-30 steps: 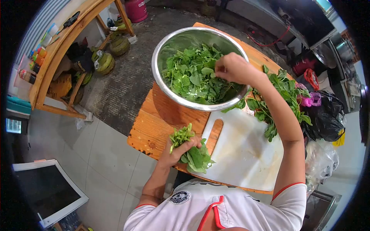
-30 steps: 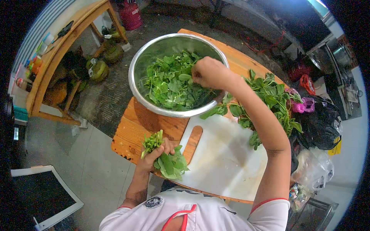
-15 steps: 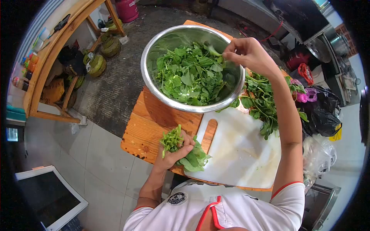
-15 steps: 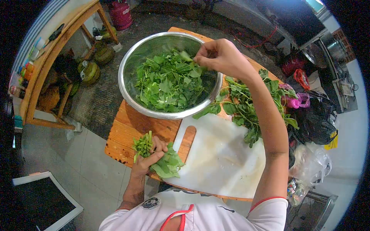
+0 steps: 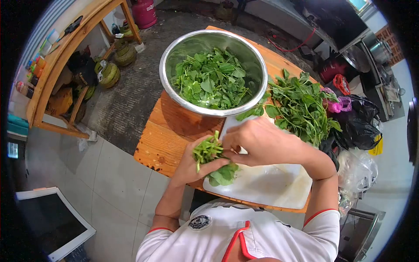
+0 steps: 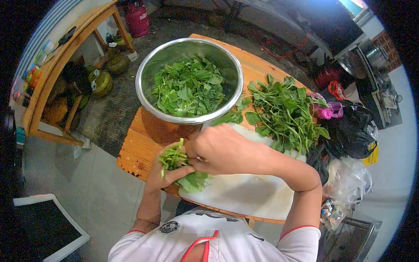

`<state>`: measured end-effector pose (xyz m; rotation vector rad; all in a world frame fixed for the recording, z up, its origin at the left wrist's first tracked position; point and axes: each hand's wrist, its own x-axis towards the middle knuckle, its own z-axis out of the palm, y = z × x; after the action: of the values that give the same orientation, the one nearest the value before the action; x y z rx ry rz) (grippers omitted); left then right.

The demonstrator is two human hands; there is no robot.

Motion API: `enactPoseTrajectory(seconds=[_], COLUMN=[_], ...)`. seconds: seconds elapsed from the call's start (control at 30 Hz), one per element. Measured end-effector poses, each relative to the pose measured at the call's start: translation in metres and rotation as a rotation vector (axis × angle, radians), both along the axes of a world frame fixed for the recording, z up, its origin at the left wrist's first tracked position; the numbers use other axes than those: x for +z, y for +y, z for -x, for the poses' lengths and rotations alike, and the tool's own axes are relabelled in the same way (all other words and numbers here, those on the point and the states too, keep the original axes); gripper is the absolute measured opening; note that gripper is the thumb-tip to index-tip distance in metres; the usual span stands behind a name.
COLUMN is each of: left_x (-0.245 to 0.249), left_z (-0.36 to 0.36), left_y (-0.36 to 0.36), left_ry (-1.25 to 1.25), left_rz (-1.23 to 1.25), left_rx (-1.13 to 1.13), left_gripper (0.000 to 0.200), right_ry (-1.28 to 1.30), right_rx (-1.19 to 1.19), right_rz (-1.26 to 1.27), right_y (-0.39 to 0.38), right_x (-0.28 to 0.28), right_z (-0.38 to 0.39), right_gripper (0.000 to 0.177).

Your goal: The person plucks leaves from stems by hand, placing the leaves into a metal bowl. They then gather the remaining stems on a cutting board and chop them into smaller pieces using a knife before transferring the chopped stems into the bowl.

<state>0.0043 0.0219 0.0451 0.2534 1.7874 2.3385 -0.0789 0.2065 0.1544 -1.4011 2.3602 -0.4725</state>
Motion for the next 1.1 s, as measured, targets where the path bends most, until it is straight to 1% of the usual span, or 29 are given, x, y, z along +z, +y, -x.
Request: enactPoseTrajectory(seconds=[0.07,0.1,0.2,0.23,0.3,0.33,0.37,0.43,0.47,0.53,0.57,0.67,0.73,0.77,0.87,0.9,1.0,1.03,1.1], left_x=[-0.007,-0.003,-0.003,-0.004,-0.008,-0.01,-0.012,-0.014,-0.014,-0.014,-0.013,-0.022,-0.021,-0.02,-0.032,-0.025,-0.024,-0.03,-0.029], left_z=[-0.002,-0.002,-0.003,-0.001,0.005,0.007,0.008,0.008,0.006,0.003,0.003,0.0,0.0,0.001,0.005,0.005,0.005,0.006,0.008], left_y=[0.006,0.008,0.0,-0.001,-0.001,-0.001,0.0,0.003,0.002,0.0,-0.002,-0.005,-0.004,-0.003,-0.001,-0.001,-0.003,-0.005,-0.006], left_ry=[-0.024,-0.075,-0.215,-0.196,-0.158,-0.14,-0.104,-0.029,-0.071,-0.162,-0.165,-0.14,-0.151,-0.15,-0.034,-0.088,-0.131,-0.14,-0.096], left_rz=[-0.07,-0.137,-0.179,-0.203,-0.251,-0.274,-0.278,-0.285,-0.243,-0.16,-0.17,-0.14,-0.178,-0.2,-0.302,-0.355,-0.367,-0.411,-0.42], left_rx=[0.058,0.089,0.157,0.149,0.129,0.113,0.122,0.142,0.148,0.168,0.151,0.156,0.146,0.136,0.13,0.159,0.263,0.265,0.264], left_gripper=[0.038,0.032,0.025,0.024,0.023,0.023,0.024,0.026,0.028,0.031,0.026,0.019,0.02,0.022,0.023,0.019,0.011,0.012,0.017], right_ry=[-0.098,-0.17,-0.236,-0.291,0.038,0.246,0.301,0.478,0.566,0.538,0.519,0.31,0.132,-0.021,-0.248,-0.267,-0.386,-0.394,-0.406], right_rx=[-0.077,-0.079,0.035,-0.074,-0.203,-0.302,-0.317,-0.251,-0.212,-0.158,-0.13,-0.32,-0.414,-0.407,-0.397,-0.379,-0.411,-0.408,-0.395], right_rz=[0.115,0.186,0.337,0.274,0.345,0.262,0.199,0.193,0.189,0.113,0.078,0.344,0.384,0.352,0.442,0.447,0.512,0.464,0.472], right_y=[-0.01,-0.012,-0.012,-0.011,-0.008,-0.006,-0.001,0.003,0.003,0.002,0.0,0.002,0.008,0.011,0.018,0.018,0.014,0.015,0.014], right_x=[0.003,-0.001,-0.004,0.011,0.001,-0.011,-0.022,-0.06,-0.07,-0.072,-0.072,-0.034,-0.012,-0.008,0.0,0.004,0.011,0.013,0.011], right_z=[0.004,0.008,0.026,0.037,0.079,0.103,0.129,0.162,0.174,0.189,0.195,0.203,0.197,0.199,0.183,0.175,0.139,0.128,0.103], right_gripper=[0.01,0.012,0.013,0.013,0.014,0.015,0.017,0.017,0.017,0.022,0.024,0.028,0.028,0.026,0.025,0.027,0.03,0.034,0.037])
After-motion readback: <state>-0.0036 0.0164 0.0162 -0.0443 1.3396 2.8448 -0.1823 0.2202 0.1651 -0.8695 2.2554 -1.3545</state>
